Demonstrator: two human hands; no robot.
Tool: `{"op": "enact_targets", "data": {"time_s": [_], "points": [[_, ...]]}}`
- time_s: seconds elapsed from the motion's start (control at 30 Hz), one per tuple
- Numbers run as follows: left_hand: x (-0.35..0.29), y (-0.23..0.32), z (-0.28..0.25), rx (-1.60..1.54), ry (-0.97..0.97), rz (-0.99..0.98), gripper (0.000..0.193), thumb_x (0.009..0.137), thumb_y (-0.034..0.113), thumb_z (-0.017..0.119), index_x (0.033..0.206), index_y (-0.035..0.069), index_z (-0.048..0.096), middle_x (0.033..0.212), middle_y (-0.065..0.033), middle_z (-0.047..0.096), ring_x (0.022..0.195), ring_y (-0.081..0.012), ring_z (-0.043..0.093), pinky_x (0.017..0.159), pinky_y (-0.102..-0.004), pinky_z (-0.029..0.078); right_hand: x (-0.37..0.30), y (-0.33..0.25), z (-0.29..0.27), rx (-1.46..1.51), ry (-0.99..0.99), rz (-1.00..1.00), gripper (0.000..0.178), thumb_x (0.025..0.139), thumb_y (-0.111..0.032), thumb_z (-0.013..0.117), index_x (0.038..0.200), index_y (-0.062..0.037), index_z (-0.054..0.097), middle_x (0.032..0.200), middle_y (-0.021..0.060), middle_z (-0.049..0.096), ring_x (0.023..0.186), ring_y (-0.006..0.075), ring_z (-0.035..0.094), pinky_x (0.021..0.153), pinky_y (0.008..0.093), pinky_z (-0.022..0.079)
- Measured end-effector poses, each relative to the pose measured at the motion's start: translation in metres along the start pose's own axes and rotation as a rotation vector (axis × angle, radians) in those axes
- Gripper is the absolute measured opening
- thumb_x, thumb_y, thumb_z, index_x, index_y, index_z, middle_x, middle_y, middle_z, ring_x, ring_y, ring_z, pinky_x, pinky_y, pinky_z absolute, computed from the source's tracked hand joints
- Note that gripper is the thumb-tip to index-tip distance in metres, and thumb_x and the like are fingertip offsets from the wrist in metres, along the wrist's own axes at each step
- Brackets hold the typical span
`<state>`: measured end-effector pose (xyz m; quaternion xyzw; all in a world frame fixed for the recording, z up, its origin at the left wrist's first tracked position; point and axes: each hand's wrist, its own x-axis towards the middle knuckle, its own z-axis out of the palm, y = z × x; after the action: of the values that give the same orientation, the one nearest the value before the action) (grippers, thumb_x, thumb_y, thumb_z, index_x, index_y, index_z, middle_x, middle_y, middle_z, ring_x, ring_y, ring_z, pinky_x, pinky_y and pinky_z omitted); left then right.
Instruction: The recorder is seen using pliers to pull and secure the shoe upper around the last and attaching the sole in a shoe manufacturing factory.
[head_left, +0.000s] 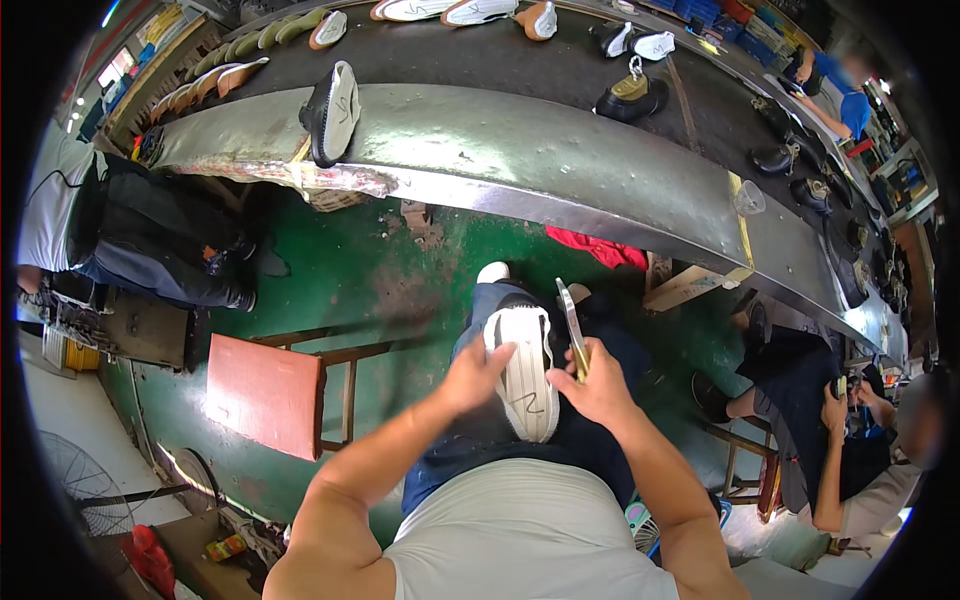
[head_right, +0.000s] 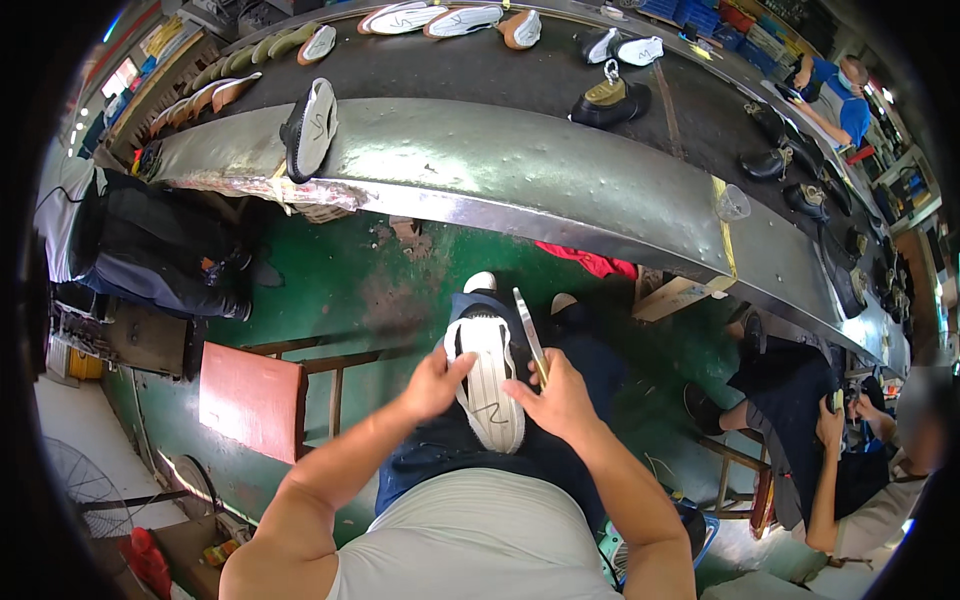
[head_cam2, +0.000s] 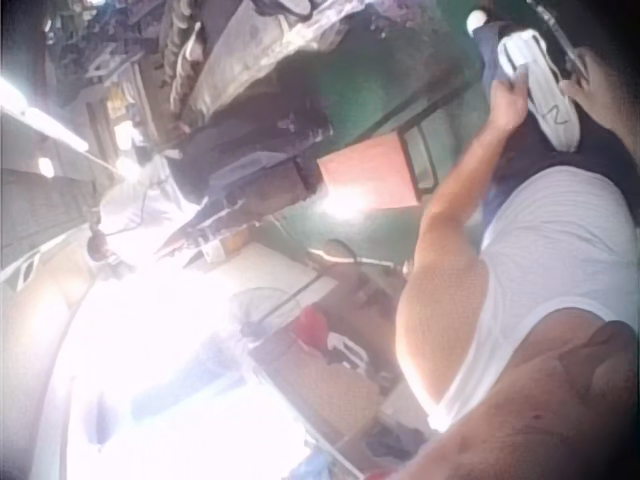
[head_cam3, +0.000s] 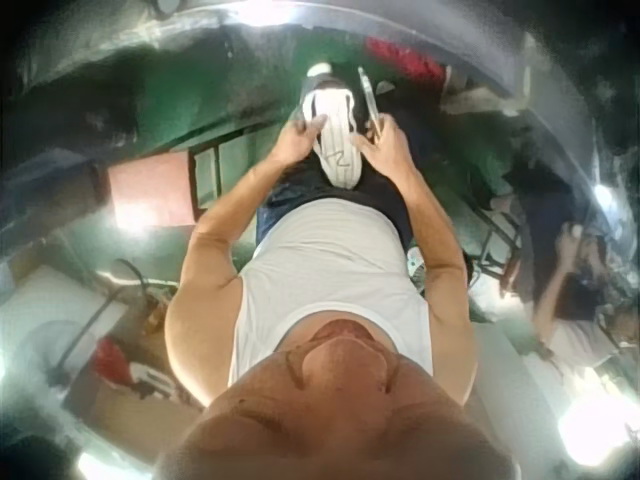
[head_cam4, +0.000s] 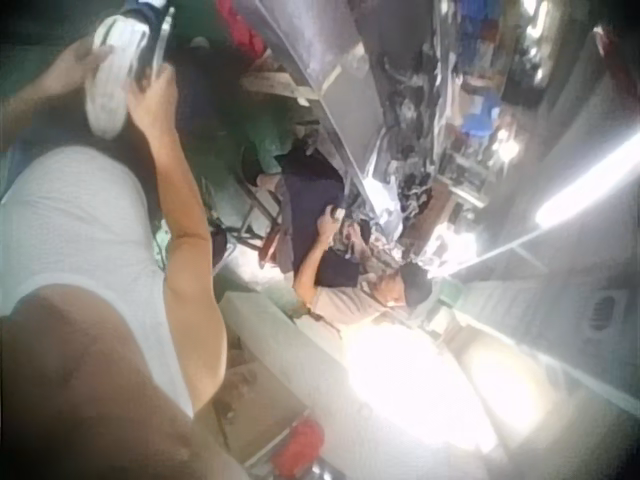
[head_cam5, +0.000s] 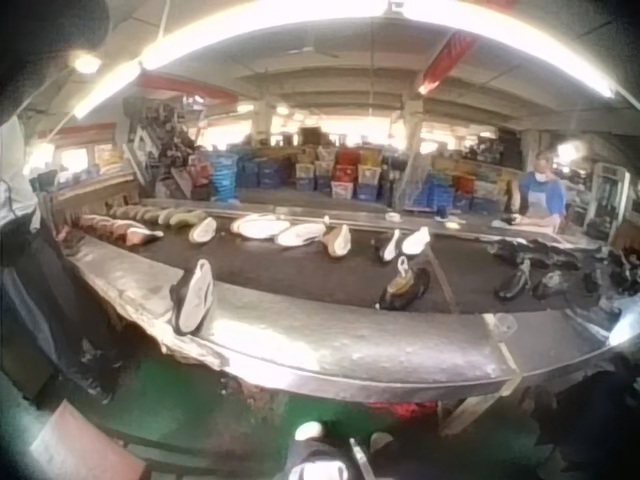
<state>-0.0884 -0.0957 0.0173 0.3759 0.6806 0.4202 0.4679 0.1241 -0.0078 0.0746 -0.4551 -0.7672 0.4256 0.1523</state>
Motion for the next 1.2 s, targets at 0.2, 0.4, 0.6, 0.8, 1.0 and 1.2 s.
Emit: {"op": "enact_targets", "data": {"time_s": [0.2, 0.4, 0.6, 0.8, 1.0, 1.2], "points": [[-0.031, -0.023, 0.026, -0.029, 0.127, -0.030, 0.032, 0.096, 0.020, 0.053, 0.113, -0.004, 0.063, 0.101, -0.0274, 0.069, 0.099, -0.0366, 0.068, 0.089, -0.0426, 0.051, -0.008, 0.029, 0.031, 0.012, -0.019, 0.021, 0.060, 0.081, -0.039, 0.079, 0.110, 0.0073, 0.055, 0.099, 0.0276, 0.068, 0.092, 0.0418, 0.069, 0.081, 0.0437, 0.054], [-0.031, -0.015, 0.060, -0.477, -0.069, -0.065, 0.067, 0.080, -0.011, 0.051, 0.146, 0.002, 0.047, 0.125, -0.0103, 0.065, 0.116, -0.0210, 0.061, 0.102, -0.0309, 0.045, -0.051, 0.052, 0.019, 0.071, -0.006, 0.169, 0.042, 0.082, -0.017, 0.065, 0.116, 0.0064, 0.055, 0.098, 0.0275, 0.069, 0.097, 0.0426, 0.069, 0.082, 0.0441, 0.054], [-0.004, 0.024, 0.059, -0.458, -0.663, -0.126, 0.085, 0.071, -0.013, 0.050, 0.152, 0.007, 0.037, 0.138, -0.0082, 0.056, 0.128, -0.0187, 0.052, 0.110, -0.0336, 0.039, -0.066, 0.076, -0.010, 0.095, -0.039, 0.137, 0.049, 0.075, -0.011, 0.071, 0.117, 0.0071, 0.053, 0.100, 0.0226, 0.069, 0.092, 0.0337, 0.071, 0.082, 0.0397, 0.055], [-0.008, 0.030, 0.078, -0.601, -0.770, -0.195, 0.092, 0.073, -0.006, 0.051, 0.158, 0.004, 0.020, 0.148, -0.0144, 0.045, 0.140, -0.0242, 0.042, 0.117, -0.0347, 0.031, -0.100, 0.105, -0.023, 0.237, 0.102, 0.286, 0.034, 0.090, -0.021, 0.068, 0.108, 0.0046, 0.055, 0.085, 0.0150, 0.069, 0.067, 0.0213, 0.069, 0.065, 0.0351, 0.054], [-0.010, -0.021, 0.094, -0.382, -0.620, -0.061, 0.092, 0.075, -0.003, 0.055, 0.158, -0.001, 0.014, 0.150, -0.0208, 0.041, 0.142, -0.0280, 0.038, 0.119, -0.0350, 0.027, -0.130, 0.064, -0.073, -0.156, -0.309, 0.133, 0.042, 0.095, -0.017, 0.059, 0.130, 0.0051, 0.052, 0.102, 0.0239, 0.068, 0.093, 0.0388, 0.068, 0.083, 0.0460, 0.052], [-0.019, -0.019, 0.098, -0.233, -0.598, -0.035, 0.095, 0.076, -0.004, 0.053, 0.159, -0.002, 0.006, 0.156, -0.0196, 0.034, 0.145, -0.0263, 0.032, 0.119, -0.0327, 0.022, -0.107, 0.061, -0.061, -0.483, -0.233, -0.149, 0.057, 0.087, -0.012, 0.063, 0.137, 0.0093, 0.046, 0.111, 0.0250, 0.064, 0.113, 0.0422, 0.060, 0.089, 0.0464, 0.053]]}}
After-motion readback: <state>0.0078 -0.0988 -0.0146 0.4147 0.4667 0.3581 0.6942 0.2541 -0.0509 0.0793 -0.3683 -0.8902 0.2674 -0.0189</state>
